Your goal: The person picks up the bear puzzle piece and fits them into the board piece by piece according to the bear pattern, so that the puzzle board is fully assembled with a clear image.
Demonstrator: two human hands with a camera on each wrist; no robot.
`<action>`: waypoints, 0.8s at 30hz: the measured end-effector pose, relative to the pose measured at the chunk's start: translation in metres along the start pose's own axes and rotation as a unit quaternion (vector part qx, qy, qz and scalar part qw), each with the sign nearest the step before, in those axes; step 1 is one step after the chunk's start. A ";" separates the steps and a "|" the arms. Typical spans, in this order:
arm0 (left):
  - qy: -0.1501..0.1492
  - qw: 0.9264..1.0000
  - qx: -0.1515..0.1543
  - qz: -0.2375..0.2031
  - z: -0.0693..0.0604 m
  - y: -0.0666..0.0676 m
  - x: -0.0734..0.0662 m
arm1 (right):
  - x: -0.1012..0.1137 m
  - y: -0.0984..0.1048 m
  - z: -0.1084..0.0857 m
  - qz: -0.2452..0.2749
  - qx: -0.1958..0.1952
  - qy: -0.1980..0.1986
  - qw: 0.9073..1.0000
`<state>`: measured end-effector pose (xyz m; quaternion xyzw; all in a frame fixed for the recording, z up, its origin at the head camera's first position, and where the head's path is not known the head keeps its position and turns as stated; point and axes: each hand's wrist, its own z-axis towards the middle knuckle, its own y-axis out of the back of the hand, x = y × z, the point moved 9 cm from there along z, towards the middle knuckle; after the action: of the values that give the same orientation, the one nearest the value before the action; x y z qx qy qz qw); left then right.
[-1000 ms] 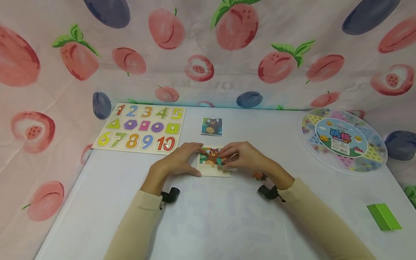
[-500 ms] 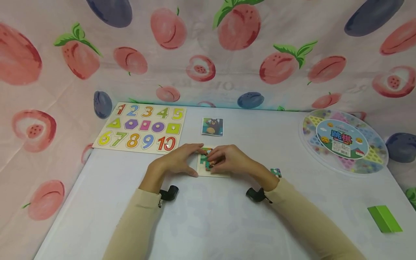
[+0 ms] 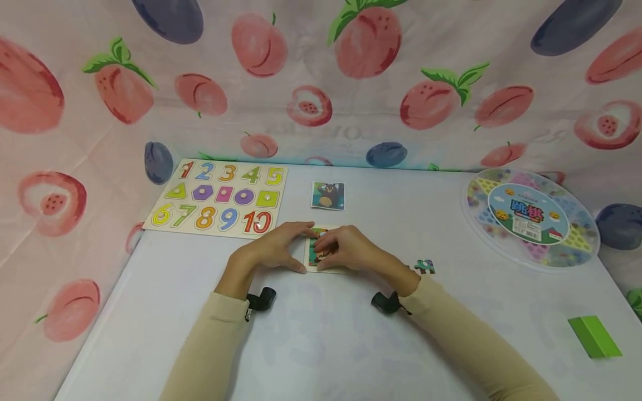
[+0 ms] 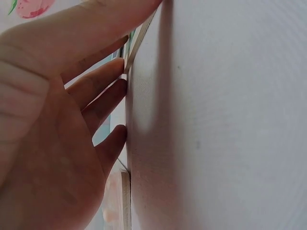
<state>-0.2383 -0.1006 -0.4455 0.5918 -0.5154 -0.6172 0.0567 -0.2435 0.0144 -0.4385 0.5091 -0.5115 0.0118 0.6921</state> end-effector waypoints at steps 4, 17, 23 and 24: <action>-0.002 1.000 -0.002 0.003 0.000 0.000 0.000 | 0.001 -0.002 0.001 -0.009 -0.003 -0.005 1.000; 0.003 1.000 -0.005 0.006 0.001 -0.001 0.003 | 0.005 -0.002 0.001 -0.028 -0.008 -0.023 0.999; 0.007 1.000 -0.002 0.001 0.001 -0.001 0.004 | 0.007 -0.004 0.000 -0.051 -0.001 -0.018 0.999; 0.005 1.000 -0.002 0.001 0.001 -0.001 0.003 | 0.007 -0.004 0.000 -0.057 -0.001 -0.018 0.998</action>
<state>-0.2392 -0.1019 -0.4487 0.5943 -0.5144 -0.6152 0.0616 -0.2375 0.0091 -0.4360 0.5371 -0.4943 -0.0370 0.6825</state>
